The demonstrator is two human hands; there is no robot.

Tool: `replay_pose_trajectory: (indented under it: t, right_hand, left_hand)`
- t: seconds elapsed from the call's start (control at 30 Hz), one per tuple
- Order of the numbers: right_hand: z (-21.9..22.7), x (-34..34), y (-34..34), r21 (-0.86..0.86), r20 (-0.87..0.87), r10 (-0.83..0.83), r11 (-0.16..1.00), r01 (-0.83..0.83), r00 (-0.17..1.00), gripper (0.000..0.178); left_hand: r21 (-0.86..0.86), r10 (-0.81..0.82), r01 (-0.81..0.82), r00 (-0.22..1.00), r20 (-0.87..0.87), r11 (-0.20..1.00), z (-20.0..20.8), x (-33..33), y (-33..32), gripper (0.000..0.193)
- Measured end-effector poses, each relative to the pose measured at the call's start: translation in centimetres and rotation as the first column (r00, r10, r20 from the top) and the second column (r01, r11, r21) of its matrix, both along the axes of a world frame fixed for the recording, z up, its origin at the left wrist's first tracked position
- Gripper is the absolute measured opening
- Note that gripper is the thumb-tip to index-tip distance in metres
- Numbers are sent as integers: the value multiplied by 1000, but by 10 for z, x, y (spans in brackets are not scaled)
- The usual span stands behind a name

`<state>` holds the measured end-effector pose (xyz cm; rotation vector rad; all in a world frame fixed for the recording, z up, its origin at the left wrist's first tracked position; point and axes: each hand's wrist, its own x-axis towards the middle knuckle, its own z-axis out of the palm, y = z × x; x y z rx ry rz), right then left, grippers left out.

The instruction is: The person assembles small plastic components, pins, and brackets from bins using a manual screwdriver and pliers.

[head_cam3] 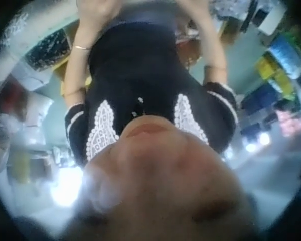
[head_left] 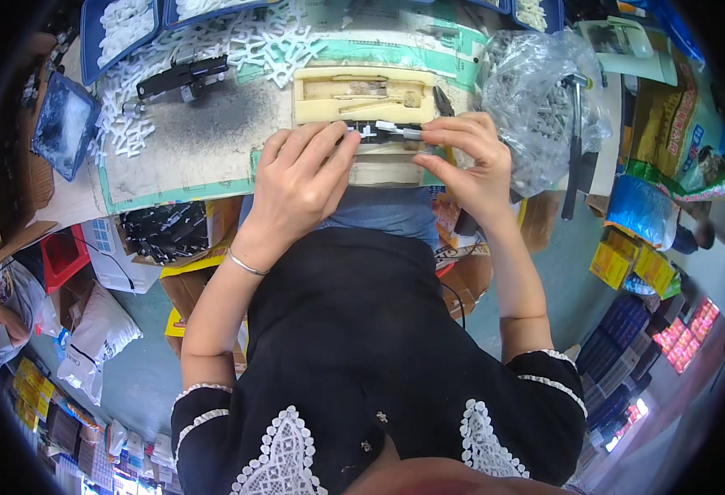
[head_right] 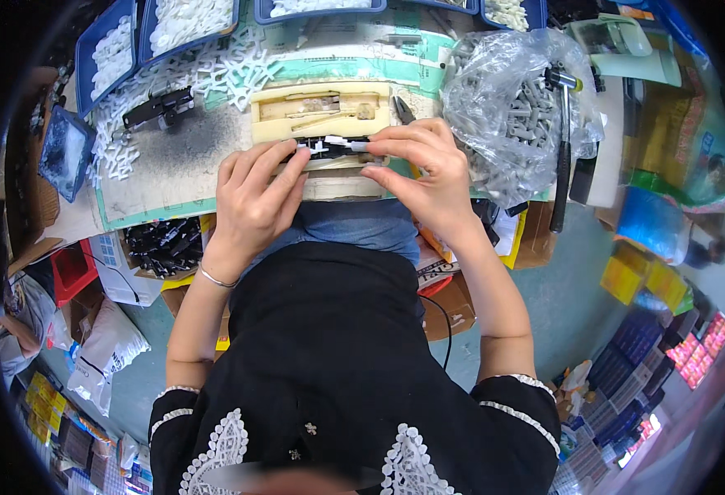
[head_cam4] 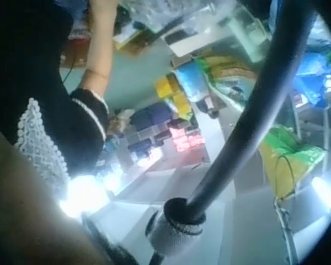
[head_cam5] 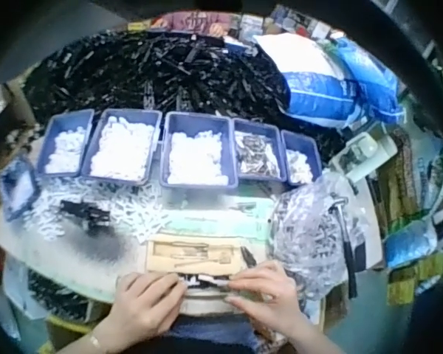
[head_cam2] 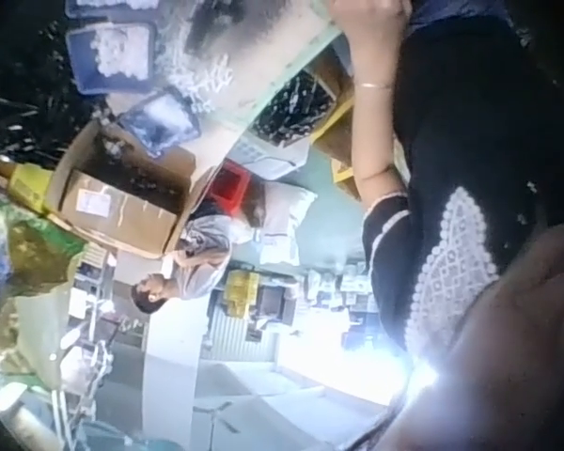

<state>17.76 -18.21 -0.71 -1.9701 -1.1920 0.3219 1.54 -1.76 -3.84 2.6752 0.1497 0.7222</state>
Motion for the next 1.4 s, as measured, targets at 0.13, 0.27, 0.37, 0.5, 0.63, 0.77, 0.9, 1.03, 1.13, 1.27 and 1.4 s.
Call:
replay_pose_trajectory:
  t: [0.13, 0.27, 0.37, 0.5, 0.63, 0.77, 0.9, 1.03, 1.13, 1.27, 1.4]
  right_hand:
    - [-5, 2, 2, 16, 24, 45, 999, -46, 999, 26]
    - [-10, 3, 7, 19, 2, 93, 995, -93, 996, 27]
    - [-6, 6, 9, -23, 53, 117, 993, -116, 992, 27]
    - [-5, 12, 3, -83, 261, 56, 996, -35, 964, 26]
    - [-14, 2, 2, -80, 345, 32, 997, -5, 938, 22]
    - [-13, -3, -3, 30, 178, -114, 993, 110, 977, 32]
    - [-2, 5, 4, 112, 127, -113, 989, 99, 985, 29]
    - [7, -1, 23, 99, 129, -17, 995, 4, 991, 19]
    - [14, -8, 38, 92, 99, 42, 994, -51, 994, 16]
    - [30, -21, 59, 115, -55, 119, 987, -112, 991, 21]
    - [36, -39, 77, 160, -244, 158, 980, -121, 957, 24]
  left_hand:
    - [16, 7, -7, 1000, -15, 1000, 0, 0, -3, 28]
    - [31, 29, -30, 999, 13, 999, -3, 2, -6, 29]
    - [54, 43, -44, 999, 19, 998, -4, 5, -7, 29]
    - [91, 72, -76, 996, 44, 993, -5, 7, -9, 30]
    - [110, 86, -87, 996, 10, 990, -1, 4, -7, 32]
    - [-54, 166, -167, 986, -14, 985, 6, -6, 21, 43]
    - [203, 509, -486, 857, -83, 850, 24, -12, 91, 37]
    - [246, 433, -384, 881, -193, 890, 25, -23, 130, 29]
    - [186, 334, -296, 915, -224, 937, 29, -23, 135, 23]
    - [153, 227, -209, 968, -104, 966, 44, -18, 117, 17]
    - [-178, -40, 37, 999, -11, 983, 61, -9, 65, 23]
